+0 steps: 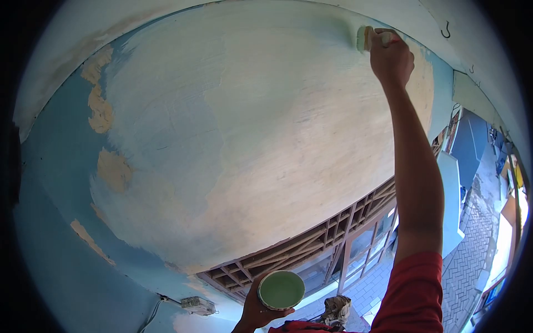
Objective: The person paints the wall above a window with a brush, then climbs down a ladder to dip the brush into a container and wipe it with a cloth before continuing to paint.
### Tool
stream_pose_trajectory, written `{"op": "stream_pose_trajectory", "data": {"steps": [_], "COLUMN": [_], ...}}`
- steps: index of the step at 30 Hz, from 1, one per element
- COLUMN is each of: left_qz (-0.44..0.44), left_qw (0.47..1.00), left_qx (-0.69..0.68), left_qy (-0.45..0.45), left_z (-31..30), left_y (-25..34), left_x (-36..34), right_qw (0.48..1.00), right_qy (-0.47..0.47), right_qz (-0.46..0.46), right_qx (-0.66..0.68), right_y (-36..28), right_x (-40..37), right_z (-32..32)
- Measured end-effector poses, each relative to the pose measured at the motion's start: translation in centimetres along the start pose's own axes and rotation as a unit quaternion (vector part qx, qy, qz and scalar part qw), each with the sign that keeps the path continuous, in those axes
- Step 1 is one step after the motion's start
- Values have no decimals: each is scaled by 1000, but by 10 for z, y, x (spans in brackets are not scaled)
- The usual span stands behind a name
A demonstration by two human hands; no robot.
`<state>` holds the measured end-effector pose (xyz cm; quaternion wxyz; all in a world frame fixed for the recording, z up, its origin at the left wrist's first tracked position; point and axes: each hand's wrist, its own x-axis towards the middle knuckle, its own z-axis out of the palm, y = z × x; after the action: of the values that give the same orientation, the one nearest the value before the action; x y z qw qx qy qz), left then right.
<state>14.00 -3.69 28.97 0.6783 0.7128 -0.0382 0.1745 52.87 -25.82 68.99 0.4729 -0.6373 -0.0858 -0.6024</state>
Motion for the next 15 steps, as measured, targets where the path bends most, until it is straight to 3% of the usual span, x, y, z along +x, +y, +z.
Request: {"op": "stream_pose_trajectory", "data": {"steps": [1, 3, 6, 9, 13, 15], "left_qz": [1, -5, -4, -2, 12, -20], "left_qw": [1000, 999, 1000, 999, 999, 997], "left_qx": [-2, -46, -23, 1, -7, -53], "left_qy": [-2, 4, -13, -34, -38, -51], "left_z": [1, 3, 6, 11, 20, 23], "left_y": [-1, -6, -7, -12, -22, -21], "left_x": [1, 2, 10, 18, 29, 33], "right_qw": [995, 994, 980, 954, 895, 838], "right_qy": [43, 36, 36, -4, -110, -254], "right_qz": [-41, -68, -196, -247, -278, -229], "right_qx": [-77, -79, 17, 171, 331, 426], "right_y": [5, -16, -88, -184, -287, -317], "right_x": [-4, -30, -95, -163, -231, -239], "right_z": [2, 14, 27, 25, 18, 5]}}
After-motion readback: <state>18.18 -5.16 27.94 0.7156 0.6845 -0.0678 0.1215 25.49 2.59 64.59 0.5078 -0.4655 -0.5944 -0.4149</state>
